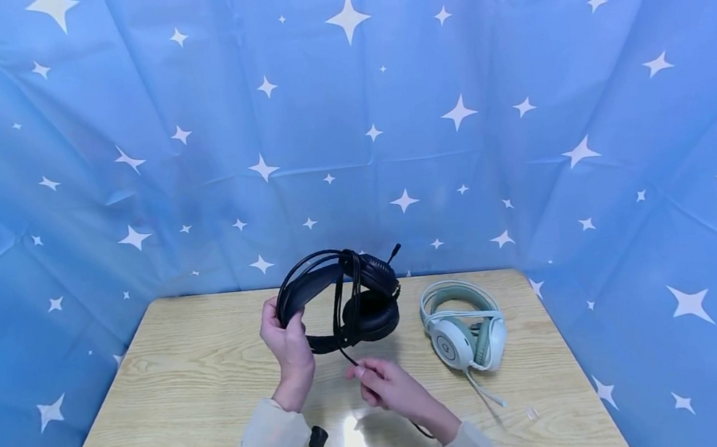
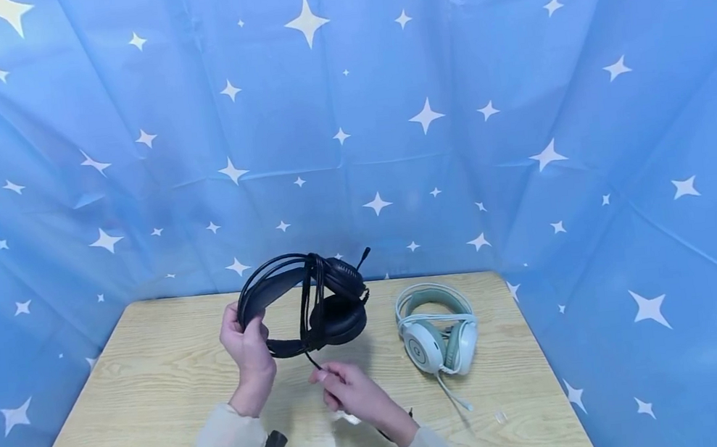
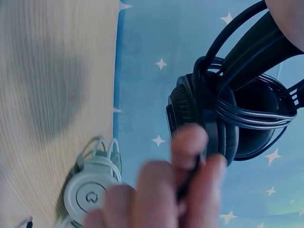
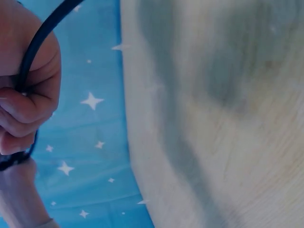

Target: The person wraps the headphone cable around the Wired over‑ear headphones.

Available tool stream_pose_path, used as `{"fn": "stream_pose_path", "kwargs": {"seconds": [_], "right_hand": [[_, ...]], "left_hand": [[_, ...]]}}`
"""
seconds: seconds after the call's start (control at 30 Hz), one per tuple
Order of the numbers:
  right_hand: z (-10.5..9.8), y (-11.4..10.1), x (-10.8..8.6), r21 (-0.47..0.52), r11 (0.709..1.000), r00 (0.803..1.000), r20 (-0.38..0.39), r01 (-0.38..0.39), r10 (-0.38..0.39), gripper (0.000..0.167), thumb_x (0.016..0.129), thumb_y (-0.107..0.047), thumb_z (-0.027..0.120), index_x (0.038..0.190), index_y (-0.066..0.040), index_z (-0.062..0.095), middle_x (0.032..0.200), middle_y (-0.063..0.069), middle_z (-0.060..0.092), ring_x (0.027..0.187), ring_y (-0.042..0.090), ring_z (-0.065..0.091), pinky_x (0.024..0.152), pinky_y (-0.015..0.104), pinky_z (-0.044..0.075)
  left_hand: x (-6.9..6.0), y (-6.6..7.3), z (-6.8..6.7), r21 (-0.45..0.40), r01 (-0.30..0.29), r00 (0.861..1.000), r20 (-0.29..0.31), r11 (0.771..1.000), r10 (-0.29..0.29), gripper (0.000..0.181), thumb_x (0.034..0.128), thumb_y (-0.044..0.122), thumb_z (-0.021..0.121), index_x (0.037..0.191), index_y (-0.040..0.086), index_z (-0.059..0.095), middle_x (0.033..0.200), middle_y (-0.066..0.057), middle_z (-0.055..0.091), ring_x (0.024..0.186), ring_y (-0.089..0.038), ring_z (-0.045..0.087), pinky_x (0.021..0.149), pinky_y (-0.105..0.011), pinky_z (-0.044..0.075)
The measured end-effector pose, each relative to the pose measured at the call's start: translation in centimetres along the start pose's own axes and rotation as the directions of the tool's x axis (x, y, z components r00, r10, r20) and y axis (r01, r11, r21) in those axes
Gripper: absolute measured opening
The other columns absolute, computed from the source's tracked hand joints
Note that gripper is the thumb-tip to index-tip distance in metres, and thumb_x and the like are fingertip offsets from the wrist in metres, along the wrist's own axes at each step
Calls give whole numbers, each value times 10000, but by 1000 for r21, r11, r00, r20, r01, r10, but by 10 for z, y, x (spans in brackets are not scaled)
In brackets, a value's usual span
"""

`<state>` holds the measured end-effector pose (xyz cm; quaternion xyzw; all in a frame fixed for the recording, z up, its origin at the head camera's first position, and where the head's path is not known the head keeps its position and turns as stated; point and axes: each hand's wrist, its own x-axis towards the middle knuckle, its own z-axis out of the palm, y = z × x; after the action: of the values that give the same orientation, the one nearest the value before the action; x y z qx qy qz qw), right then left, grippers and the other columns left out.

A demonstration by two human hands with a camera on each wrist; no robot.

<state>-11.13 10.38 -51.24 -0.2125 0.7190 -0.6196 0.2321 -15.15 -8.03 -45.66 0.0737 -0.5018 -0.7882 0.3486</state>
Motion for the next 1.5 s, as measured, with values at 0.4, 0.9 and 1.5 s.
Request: {"fn": "stream_pose_path", "kwargs": {"seconds": [0.4,0.9,1.5], "right_hand": [[-11,-24,-4,-12,1000,1000,12,14,-13,373,1118,-247,426,1195,64,616,689,-12,510,507,45,370,457,189,300],[-39,-41,-10,96,989,994,-9,108,-108,405,1125,-258,412,1175,119,550,732,-9,481,479,41,325,415,191,256],[-70,-50,-16,109,985,973,-205,134,-109,486,1123,-306,418,1168,158,552,699,-13,468,467,56,291,426,218,221]], "left_hand": [[-4,-4,-1,269,-271,962,117,924,248,160,756,-173,610,906,-130,576,787,73,620,705,-30,542,667,-146,450],[-13,28,-4,350,-465,880,282,813,382,210,668,-176,581,867,-108,587,721,-180,628,659,-35,529,613,-157,424],[1,35,-15,353,-425,816,548,834,184,220,653,-138,607,868,-97,630,752,-170,666,681,-60,555,657,-137,437]]}}
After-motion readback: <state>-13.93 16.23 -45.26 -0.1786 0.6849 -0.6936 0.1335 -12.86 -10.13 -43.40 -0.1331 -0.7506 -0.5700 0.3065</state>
